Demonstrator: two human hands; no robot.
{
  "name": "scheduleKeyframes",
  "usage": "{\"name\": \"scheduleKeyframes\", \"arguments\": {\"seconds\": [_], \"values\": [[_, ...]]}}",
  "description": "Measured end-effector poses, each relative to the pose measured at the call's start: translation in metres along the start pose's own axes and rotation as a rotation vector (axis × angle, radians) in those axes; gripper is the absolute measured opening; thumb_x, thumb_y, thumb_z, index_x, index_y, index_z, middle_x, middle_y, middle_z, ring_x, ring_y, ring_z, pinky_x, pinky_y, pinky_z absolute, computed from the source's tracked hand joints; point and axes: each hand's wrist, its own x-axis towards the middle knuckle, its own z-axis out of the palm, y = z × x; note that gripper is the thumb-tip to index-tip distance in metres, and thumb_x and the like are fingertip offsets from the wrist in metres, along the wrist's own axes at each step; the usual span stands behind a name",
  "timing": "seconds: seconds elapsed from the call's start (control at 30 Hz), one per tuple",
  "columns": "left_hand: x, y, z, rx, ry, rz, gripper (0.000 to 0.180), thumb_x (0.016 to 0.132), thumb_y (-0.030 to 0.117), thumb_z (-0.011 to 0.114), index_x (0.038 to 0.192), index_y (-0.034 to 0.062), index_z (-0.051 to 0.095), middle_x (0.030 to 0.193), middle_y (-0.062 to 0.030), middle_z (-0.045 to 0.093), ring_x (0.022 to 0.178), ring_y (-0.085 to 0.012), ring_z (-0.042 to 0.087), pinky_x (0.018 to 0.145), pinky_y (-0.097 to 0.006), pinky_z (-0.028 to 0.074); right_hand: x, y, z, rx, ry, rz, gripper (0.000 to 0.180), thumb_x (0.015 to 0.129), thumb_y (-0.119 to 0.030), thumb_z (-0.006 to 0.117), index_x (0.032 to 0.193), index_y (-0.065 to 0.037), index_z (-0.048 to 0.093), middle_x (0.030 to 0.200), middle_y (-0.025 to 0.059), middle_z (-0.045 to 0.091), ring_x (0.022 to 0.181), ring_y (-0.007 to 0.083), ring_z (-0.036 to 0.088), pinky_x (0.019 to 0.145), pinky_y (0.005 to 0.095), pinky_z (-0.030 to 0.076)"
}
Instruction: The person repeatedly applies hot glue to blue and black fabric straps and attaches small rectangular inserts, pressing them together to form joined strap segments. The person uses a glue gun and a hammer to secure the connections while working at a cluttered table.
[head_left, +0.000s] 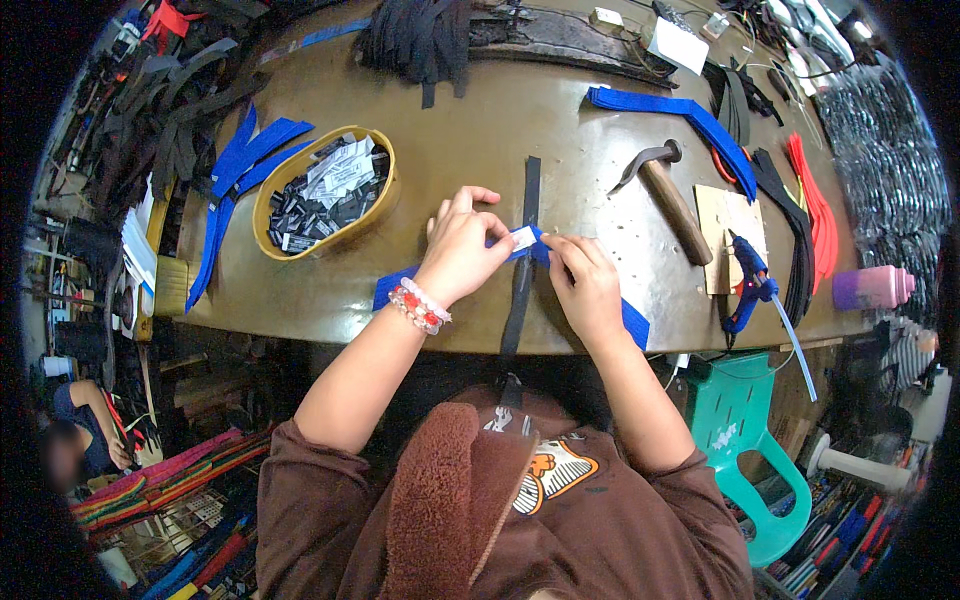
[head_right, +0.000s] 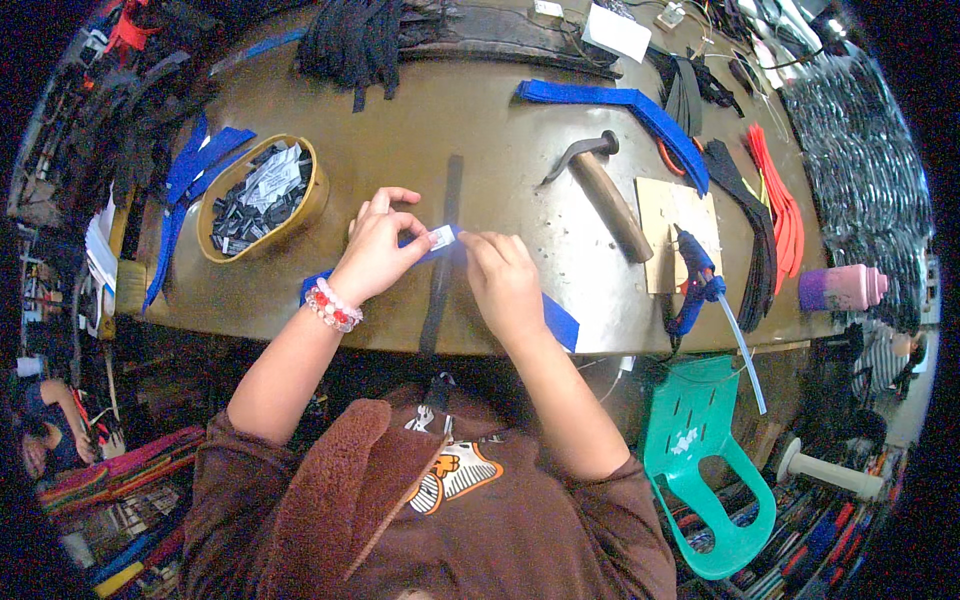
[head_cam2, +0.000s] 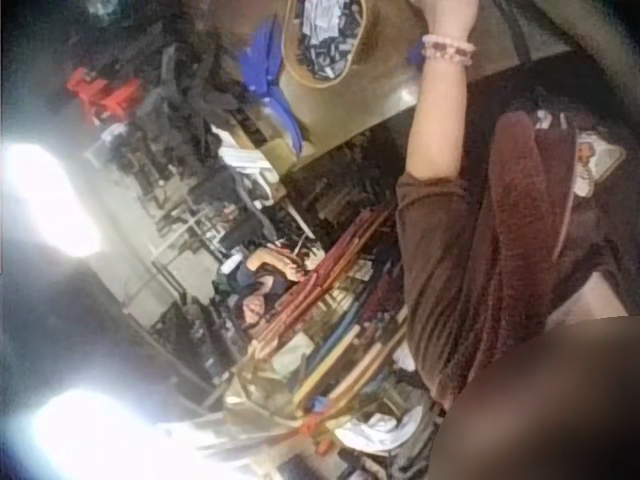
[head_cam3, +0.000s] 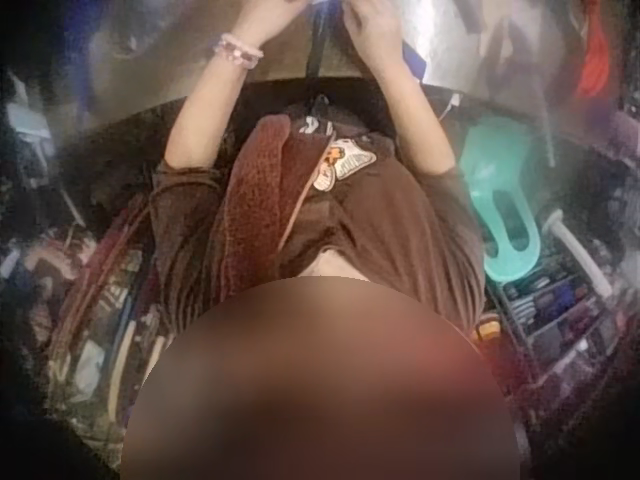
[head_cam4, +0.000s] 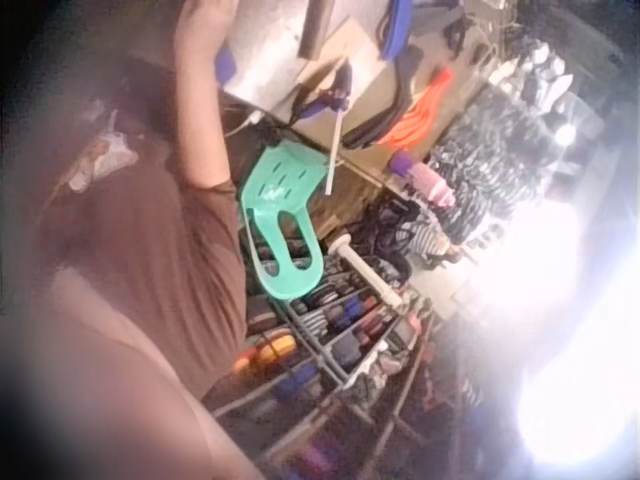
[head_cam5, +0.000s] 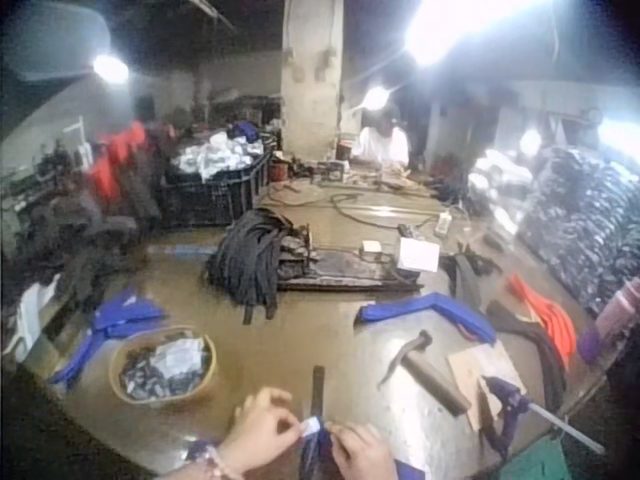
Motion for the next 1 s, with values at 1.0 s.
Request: {"name": "scheduleKeyframes", "arguments": {"seconds": [1.0], "values": [[-0.018, -0.024, 0.001, 0.200, 0.030, 0.679, 0.027, 0.080, 0.011, 0.053, 0.106, 0.0063, 0.059, 0.114, -0.0037, 0.059, 0.101, -0.0201, 0.054, 0.084, -0.035, 0.045, 0.077, 0.034, -0.008, 0.156, -0.422, 0.058, 0.012, 0.077, -0.011, 0.073, 0.085, -0.002, 0.070, 0.077, 0.0100, 0.067, 0.069, 0.0129, 0.061, 0.063, 0.0254, 0.047]]}}
